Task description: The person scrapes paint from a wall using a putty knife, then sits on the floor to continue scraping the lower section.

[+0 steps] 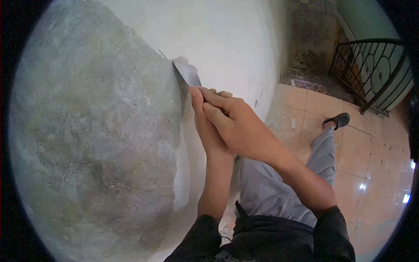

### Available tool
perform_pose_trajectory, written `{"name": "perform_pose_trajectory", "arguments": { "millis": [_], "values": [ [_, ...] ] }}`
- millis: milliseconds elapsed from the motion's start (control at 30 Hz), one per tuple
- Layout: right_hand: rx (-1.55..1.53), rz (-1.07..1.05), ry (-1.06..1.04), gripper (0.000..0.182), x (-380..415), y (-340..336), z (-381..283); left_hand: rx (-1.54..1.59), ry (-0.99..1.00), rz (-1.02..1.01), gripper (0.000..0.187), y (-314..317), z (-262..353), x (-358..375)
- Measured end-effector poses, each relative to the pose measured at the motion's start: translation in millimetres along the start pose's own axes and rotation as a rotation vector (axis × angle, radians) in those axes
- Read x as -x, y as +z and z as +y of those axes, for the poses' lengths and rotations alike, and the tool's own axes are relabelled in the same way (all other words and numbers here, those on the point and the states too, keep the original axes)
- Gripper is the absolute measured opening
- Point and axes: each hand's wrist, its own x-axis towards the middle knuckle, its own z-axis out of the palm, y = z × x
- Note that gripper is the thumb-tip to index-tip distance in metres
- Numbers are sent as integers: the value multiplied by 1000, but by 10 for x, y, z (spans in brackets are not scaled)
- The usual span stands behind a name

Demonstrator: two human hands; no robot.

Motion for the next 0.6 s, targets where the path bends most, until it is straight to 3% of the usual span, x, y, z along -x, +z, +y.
{"name": "perform_pose_trajectory", "arguments": {
  "millis": [200, 267, 333, 433, 500, 533, 600],
  "values": [
    [12, -35, -14, 39, -18, -18, -9, -46, 41, 188, 44, 110, 10, 13],
    [-31, 19, -9, 40, -13, -19, -8, -38, 18, -51, 44, 20, 8, -27],
    [-9, -14, 0, 40, -14, -46, -49, -60, 30, -45, 45, 69, 4, -9],
    [-4, -47, 23, 40, -27, -44, -21, -21, 25, 134, 45, 75, 6, 7],
    [-13, -29, 19, 39, -20, -64, -39, -28, 12, -110, 45, 14, 5, -39],
    [-12, -25, 4, 39, 12, -62, -57, -28, 15, -123, 45, 42, 11, -28],
    [-7, -21, -13, 39, -8, -84, -83, -39, 8, 51, 45, 111, 17, 35]
  ]
}}
